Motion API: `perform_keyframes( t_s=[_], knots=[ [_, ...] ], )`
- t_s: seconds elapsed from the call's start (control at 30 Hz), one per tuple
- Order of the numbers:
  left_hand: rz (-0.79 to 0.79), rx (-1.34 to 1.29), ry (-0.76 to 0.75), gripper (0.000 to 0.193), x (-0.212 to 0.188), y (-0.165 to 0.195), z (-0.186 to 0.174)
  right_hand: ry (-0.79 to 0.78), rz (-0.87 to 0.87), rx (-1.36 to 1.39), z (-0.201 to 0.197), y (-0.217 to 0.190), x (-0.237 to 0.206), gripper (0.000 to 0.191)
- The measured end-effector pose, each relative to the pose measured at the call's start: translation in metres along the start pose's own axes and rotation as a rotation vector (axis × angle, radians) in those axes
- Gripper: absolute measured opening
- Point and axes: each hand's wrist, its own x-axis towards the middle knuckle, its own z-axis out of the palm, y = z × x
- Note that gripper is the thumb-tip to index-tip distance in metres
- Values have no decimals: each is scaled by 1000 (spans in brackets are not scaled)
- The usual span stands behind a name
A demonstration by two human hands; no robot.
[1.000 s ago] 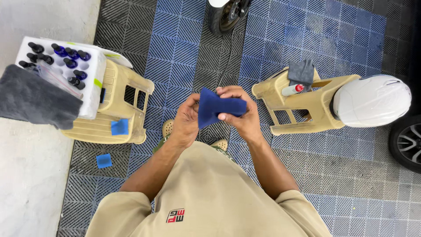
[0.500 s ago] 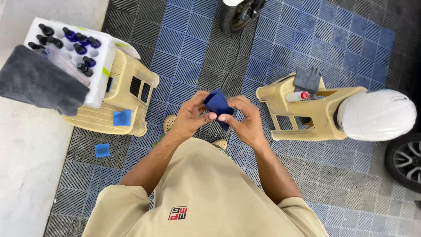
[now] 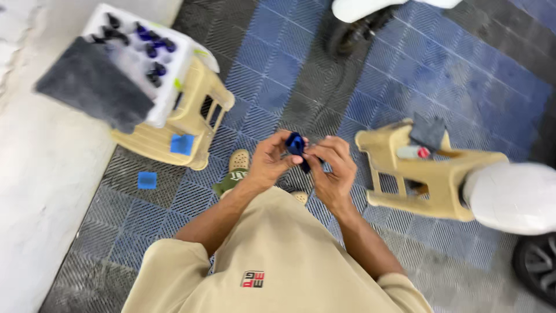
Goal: The person wipes a white motorcycle helmet with a gray cloth, rotating it to clean multiple sides. The person then uses a blue sponge to rub the helmet's surface before placing it on a stool.
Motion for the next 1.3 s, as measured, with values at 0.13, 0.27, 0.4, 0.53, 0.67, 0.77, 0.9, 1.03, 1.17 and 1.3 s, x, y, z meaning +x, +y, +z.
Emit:
perform_keyframes(
  t_s=[0.13,0.27,0.4,0.53,0.67,0.77,0.9,1.03,1.17,1.3],
  knots=[
    [-55,-57,164,38,0,7,-11,-195,131,129,20,-5,6,31],
    [30,347,201,46,3,31,-43,-240,233,240,49,3,6,33],
    [210,721,510,48,20,87,-139,-219,544,612,75,20,2,36],
    [63,1731,799,66,42,137,-236,-203,767,737,88,35,-8,40],
    [-166,1775,679,58,53,148,-266,-158,820,727,95,40,-20,40],
    [-250,1739,729,51,57,146,-272,-123,837,687,100,42,-26,40],
    [-184,1648,784,47,57,145,-275,-79,835,692,104,44,-32,40],
    [-95,1524,796,47,57,143,-280,-50,894,723,105,50,-39,39],
    [-8,1423,839,44,58,147,-279,-43,906,825,102,57,-39,41],
    [274,1217,633,44,56,165,-253,-45,878,1008,95,62,-23,44]
  ],
)
